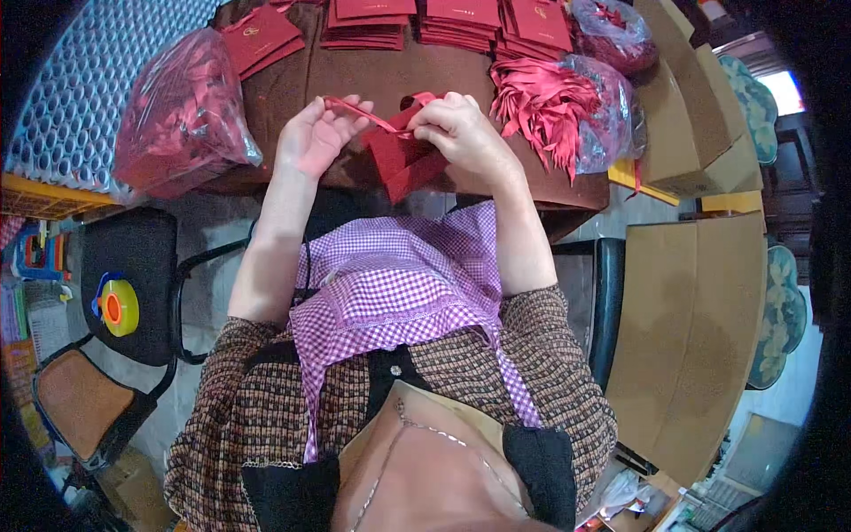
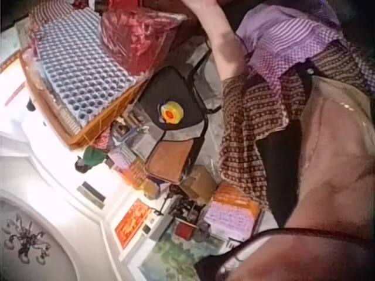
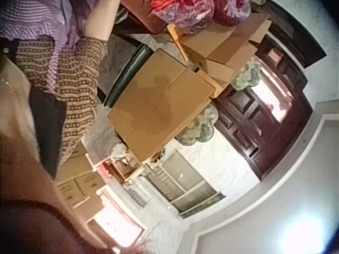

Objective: The person is tying ribbons on red gift bags and organizing them on a table.

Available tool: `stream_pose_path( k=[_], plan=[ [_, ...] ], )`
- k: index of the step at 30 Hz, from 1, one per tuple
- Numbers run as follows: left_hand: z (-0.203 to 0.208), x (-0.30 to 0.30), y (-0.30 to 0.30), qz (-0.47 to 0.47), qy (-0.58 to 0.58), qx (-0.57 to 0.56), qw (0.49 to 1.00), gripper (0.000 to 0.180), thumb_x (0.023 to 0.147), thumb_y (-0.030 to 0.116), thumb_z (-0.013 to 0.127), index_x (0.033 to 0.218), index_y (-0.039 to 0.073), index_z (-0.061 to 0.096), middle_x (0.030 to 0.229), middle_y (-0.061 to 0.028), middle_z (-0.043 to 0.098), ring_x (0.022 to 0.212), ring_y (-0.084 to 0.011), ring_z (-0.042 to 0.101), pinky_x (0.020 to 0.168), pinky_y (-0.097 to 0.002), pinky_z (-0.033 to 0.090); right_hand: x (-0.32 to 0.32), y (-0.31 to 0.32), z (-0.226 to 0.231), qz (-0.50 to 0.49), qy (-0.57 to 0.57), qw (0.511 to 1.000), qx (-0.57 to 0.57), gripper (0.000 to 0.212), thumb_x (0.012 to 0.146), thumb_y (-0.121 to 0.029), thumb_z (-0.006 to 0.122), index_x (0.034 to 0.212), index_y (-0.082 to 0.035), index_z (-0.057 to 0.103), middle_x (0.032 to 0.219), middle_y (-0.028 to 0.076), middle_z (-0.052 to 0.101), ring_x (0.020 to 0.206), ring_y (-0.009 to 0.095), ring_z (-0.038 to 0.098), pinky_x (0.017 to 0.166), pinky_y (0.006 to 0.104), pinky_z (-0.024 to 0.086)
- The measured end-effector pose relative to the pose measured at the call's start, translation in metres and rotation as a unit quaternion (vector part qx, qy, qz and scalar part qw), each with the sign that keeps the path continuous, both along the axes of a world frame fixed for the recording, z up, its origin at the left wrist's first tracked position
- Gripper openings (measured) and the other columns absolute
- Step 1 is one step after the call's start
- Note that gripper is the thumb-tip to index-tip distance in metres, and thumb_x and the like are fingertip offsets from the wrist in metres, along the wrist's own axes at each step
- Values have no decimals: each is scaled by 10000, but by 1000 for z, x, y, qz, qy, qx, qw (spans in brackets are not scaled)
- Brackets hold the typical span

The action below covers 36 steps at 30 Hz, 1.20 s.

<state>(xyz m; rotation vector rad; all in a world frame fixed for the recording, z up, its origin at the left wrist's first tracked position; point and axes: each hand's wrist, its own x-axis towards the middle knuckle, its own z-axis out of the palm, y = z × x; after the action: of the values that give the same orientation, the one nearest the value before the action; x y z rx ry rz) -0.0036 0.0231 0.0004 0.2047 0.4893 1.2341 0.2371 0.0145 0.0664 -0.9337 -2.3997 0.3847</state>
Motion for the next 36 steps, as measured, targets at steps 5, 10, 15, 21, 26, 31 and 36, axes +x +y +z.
stream_pose_path(
  k=[5,10,15,21,26,31,36],
  plan=[
    [-12,-6,9,65,30,-27,997,290,975,198,385,1026,-69,487,1117,-250,551,1119,-422,507,929,-512,457,-5,-10,0,-1,1,1000,7,128,782,-134,634,892,-69,630,825,62,624,884,244,565,849,357,379],
    [-16,-6,11,18,42,59,997,252,967,178,413,1043,-50,490,1083,-231,558,1090,-411,527,910,-496,468,-3,-13,2,-33,-27,999,-8,138,770,-133,639,875,-49,607,825,92,624,858,264,581,849,345,386],
    [-14,0,3,50,185,67,979,265,939,173,493,1134,-3,524,1019,-154,597,969,-333,596,821,-410,502,2,-7,8,-39,104,966,-233,111,789,-32,595,899,-39,602,829,45,623,807,123,590,718,268,455],
    [7,25,-18,-65,422,249,869,299,894,143,548,1159,4,551,1108,-102,580,1023,-201,567,873,-323,463,15,4,-21,73,371,812,-446,182,807,-30,613,988,-13,597,920,5,625,839,98,584,766,240,470],
    [13,36,-16,-23,585,459,668,422,791,189,664,1164,21,560,1178,-113,503,1073,-229,503,912,-341,419,12,13,-62,107,452,735,-494,220,813,-55,647,1029,-26,619,973,18,636,887,117,595,820,259,472],
    [6,32,-12,28,693,495,523,440,747,181,705,1146,49,574,1221,-142,470,1144,-300,445,961,-366,382,11,16,-73,102,423,765,-474,275,875,-107,600,1128,1,588,1066,52,627,928,143,608,832,283,490],
    [10,34,-1,-1,711,488,506,341,705,166,722,1018,68,632,1099,-120,547,1072,-305,479,942,-386,378,21,17,-88,124,430,739,-504,372,879,-218,607,1168,13,571,1135,79,605,1022,170,581,903,314,457]
  ],
)
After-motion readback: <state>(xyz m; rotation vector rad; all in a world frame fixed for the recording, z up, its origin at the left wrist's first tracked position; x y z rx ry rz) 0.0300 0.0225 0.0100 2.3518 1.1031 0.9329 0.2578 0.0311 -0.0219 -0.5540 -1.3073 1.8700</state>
